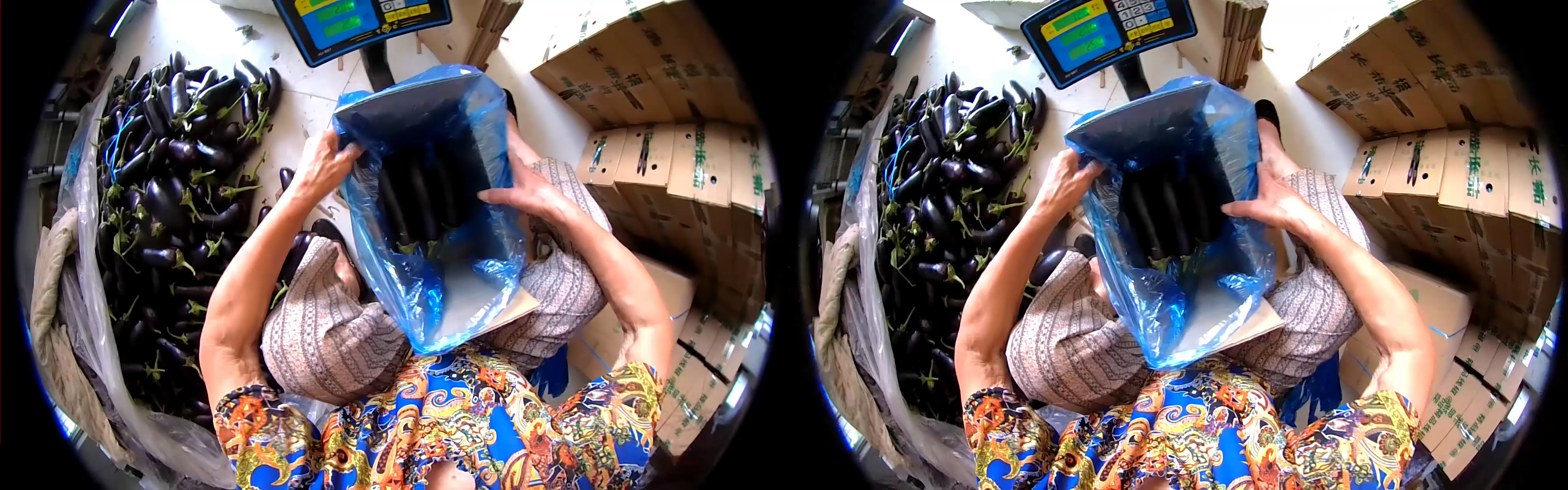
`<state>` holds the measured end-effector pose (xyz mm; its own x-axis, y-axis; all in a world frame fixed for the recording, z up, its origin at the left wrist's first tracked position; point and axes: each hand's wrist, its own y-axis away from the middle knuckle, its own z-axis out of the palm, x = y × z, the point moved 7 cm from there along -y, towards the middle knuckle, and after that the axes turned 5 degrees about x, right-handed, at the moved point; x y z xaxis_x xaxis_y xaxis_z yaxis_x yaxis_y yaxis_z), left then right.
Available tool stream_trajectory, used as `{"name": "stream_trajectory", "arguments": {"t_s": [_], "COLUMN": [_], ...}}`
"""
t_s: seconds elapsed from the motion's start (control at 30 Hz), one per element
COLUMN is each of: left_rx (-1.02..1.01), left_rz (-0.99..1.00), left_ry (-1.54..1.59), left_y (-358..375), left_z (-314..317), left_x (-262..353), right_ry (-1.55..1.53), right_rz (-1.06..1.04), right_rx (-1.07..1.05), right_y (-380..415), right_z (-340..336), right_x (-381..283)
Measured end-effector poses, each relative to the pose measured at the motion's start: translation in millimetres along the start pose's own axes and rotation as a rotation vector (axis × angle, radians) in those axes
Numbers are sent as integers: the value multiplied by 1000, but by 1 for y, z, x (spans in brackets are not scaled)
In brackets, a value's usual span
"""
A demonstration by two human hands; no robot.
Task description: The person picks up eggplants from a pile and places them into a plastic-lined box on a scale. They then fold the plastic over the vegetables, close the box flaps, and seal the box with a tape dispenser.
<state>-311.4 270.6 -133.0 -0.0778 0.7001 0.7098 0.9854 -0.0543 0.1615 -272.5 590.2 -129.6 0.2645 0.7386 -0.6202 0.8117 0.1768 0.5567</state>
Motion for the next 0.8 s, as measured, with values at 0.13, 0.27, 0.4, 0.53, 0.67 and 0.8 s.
{"name": "stream_trajectory", "arguments": {"t_s": [0.13, 0.27, 0.4, 0.53, 0.67, 0.8], "left_rx": [-12, 12, 418, 357, 170, -349], "left_rz": [232, 71, 169, -4, 95, 473], "left_ry": [200, 289, 35, 333, 83, -202], "left_y": [-32, -45, -2, 56, 96, 141], "left_z": [3, -11, -69, -106, -117, -58], "left_x": [21, -15, -23, -20, 12, 81], "right_ry": [-102, 79, 115, 4, -307, -317], "right_rz": [-81, 21, 27, 2, 29, 4], "right_rx": [33, 182, 154, 276, 458, 610], "right_y": [1, 3, 27, 54, 87, 106], "right_z": [-13, -28, -40, -48, -63, -71], "right_x": [-22, 5, 21, 26, 28, 39]}}
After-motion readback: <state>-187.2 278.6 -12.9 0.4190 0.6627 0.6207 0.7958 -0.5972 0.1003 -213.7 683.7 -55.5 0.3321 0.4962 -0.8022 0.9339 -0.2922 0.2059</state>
